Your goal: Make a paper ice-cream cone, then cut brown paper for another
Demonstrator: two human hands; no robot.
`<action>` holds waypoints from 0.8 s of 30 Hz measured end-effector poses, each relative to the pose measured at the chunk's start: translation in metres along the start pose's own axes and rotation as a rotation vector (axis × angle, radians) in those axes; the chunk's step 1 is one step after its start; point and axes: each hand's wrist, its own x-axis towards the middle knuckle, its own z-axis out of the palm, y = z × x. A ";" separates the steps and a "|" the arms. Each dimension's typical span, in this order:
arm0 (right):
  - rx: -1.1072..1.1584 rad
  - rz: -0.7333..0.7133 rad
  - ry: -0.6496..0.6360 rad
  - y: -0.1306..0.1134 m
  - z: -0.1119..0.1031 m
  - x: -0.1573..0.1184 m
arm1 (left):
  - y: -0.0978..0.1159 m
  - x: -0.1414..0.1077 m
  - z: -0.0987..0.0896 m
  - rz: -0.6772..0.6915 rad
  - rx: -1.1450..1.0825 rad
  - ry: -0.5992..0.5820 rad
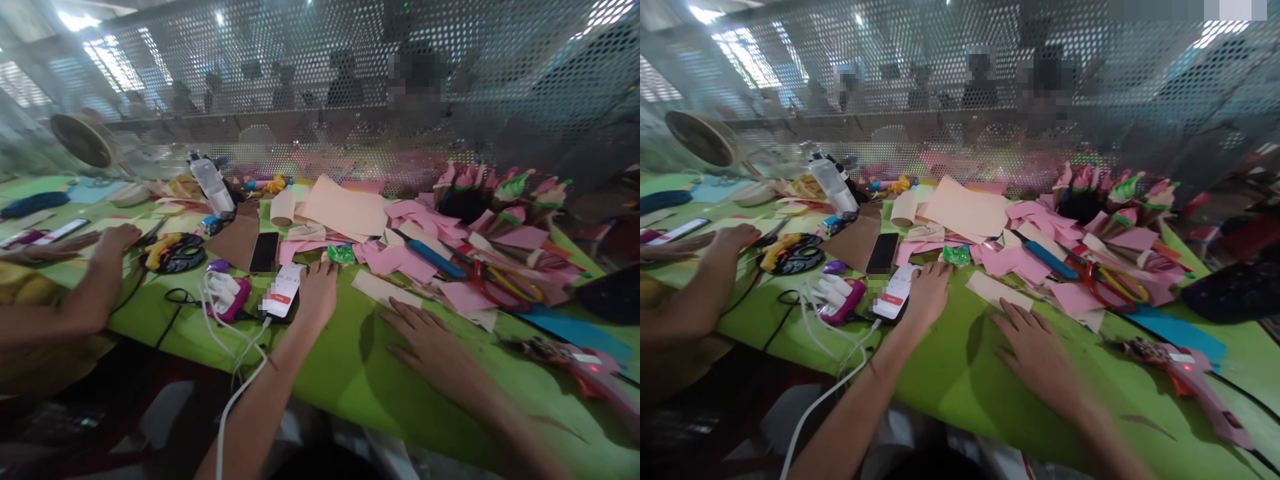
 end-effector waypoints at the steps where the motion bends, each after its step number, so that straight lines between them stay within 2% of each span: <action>1: 0.000 0.001 -0.005 0.000 -0.001 0.000 | 0.000 0.001 0.001 -0.003 0.007 0.001; 9: 0.040 -0.008 -0.031 -0.002 -0.004 0.000 | 0.010 0.001 0.005 0.088 0.030 0.007; 18: 0.043 -0.013 -0.039 -0.004 -0.006 -0.001 | 0.015 -0.029 0.000 0.151 -0.051 -0.043; 24: 0.057 -0.005 -0.081 -0.003 -0.007 0.001 | 0.013 -0.010 0.007 0.141 -0.022 -0.083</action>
